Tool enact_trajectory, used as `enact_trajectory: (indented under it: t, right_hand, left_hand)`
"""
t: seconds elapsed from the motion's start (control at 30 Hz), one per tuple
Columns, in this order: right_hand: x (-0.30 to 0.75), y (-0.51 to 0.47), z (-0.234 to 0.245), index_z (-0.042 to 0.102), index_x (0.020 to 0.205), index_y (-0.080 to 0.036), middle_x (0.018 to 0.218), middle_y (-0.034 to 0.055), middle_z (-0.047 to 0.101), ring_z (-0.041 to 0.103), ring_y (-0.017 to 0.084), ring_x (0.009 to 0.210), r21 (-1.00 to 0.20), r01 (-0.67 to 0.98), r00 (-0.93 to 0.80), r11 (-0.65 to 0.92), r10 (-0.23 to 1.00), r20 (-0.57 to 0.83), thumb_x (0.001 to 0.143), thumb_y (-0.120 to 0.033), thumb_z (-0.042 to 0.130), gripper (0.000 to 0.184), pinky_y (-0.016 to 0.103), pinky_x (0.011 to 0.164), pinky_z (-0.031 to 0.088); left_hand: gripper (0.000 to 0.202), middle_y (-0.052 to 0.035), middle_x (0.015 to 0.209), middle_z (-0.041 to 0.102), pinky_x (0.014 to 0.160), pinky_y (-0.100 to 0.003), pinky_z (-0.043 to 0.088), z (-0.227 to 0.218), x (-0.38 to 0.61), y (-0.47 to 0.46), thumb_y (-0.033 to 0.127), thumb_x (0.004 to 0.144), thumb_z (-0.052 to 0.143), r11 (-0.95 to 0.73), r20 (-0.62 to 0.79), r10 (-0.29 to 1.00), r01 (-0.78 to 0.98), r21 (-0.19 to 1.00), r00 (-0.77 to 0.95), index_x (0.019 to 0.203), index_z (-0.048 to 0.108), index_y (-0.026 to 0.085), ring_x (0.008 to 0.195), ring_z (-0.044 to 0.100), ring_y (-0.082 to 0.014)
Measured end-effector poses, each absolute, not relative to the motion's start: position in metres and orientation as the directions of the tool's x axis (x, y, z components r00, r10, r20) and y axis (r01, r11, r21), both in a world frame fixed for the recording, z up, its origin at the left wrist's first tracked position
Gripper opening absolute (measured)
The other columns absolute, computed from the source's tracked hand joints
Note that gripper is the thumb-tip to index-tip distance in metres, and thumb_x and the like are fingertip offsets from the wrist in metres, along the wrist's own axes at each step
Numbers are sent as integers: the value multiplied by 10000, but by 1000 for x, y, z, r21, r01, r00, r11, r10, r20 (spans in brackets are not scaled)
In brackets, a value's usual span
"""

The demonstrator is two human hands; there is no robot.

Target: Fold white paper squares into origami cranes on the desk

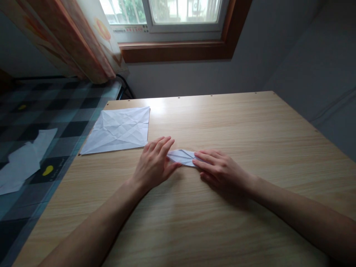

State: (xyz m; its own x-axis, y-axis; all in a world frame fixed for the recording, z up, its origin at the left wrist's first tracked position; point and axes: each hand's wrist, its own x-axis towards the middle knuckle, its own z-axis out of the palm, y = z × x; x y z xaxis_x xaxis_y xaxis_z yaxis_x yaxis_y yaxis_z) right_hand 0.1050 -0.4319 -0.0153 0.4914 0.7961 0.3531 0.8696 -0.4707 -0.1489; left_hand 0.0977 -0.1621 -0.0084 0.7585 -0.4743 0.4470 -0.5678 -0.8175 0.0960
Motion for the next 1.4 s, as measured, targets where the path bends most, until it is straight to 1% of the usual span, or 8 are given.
enact_trajectory:
  t: [0.1, 0.2, 0.33, 0.4, 0.57, 0.87, 1.13, 1.4]
  right_hand:
    - [100, -428, -10, 598, 1228, -137, 1238, 193, 603, 568, 319, 1060, -155, 807, 588, -570, 750, 302, 930, -379, 552, 387, 488, 897, 484]
    - [97, -426, -8, 574, 1257, -124, 1177, 193, 606, 564, 313, 1022, -298, 774, 631, -558, 718, 295, 934, -500, 510, 499, 470, 863, 488]
    - [101, -428, -10, 577, 1228, -149, 1101, 135, 634, 594, 246, 948, -598, 664, 722, -449, 592, 357, 973, -449, 454, 413, 400, 826, 504]
    - [106, -428, -12, 600, 1175, -169, 1042, 103, 654, 596, 225, 892, -663, 599, 779, -450, 518, 353, 966, -386, 489, 320, 386, 807, 502]
    - [114, -426, -20, 647, 1114, -169, 1075, 115, 634, 545, 276, 1020, -595, 566, 819, -571, 473, 324, 907, -294, 576, 253, 453, 896, 444]
    - [110, -416, -16, 653, 1127, -200, 1049, 95, 628, 536, 291, 1008, -507, 432, 901, -746, 385, 202, 793, -400, 724, 395, 420, 850, 373]
    - [111, -413, -14, 653, 962, -205, 956, 39, 657, 562, 245, 942, -640, 344, 935, -688, 317, 162, 732, -269, 778, 269, 376, 828, 359]
    - [113, -413, -14, 611, 857, -187, 832, 24, 640, 572, 190, 779, -814, 289, 942, -504, 300, 149, 761, -229, 700, 137, 315, 708, 427]
  left_hand:
    - [368, -136, 1168, 633, 897, -414, 453, -4, 95, -169, 405, 890, 581, -790, 507, -509, -611, 47, 696, 1162, 562, 158, 1068, 564, -272]
    - [242, -82, 1053, 664, 820, -378, 450, -3, 93, -174, 346, 901, 573, -731, 484, -590, -682, 18, 646, 1092, 614, 202, 947, 573, -228]
    - [230, -47, 1084, 668, 833, -363, 434, -6, 95, -175, 308, 919, 556, -668, 398, -674, -743, 30, 622, 1129, 627, 248, 971, 558, -212]
    - [208, -42, 1101, 666, 845, -366, 429, -7, 96, -175, 302, 923, 551, -669, 383, -679, -742, 30, 627, 1107, 638, 256, 985, 551, -213]
    - [220, -47, 1157, 649, 865, -365, 430, -9, 97, -174, 278, 929, 536, -670, 357, -688, -742, 23, 633, 1128, 630, 263, 1019, 542, -212]
    - [219, -42, 1088, 666, 841, -347, 424, -8, 98, -179, 265, 929, 526, -663, 350, -691, -748, 42, 632, 1116, 641, 261, 973, 554, -201]
    - [245, -59, 1182, 663, 875, -375, 447, -10, 97, -180, 243, 911, 550, -652, 359, -673, -748, 125, 647, 1141, 635, 232, 1020, 567, -222]
    - [280, -105, 1192, 673, 867, -404, 520, -14, 97, -182, 201, 878, 575, -595, 480, -607, -763, 254, 633, 1154, 624, 192, 1026, 624, -229]
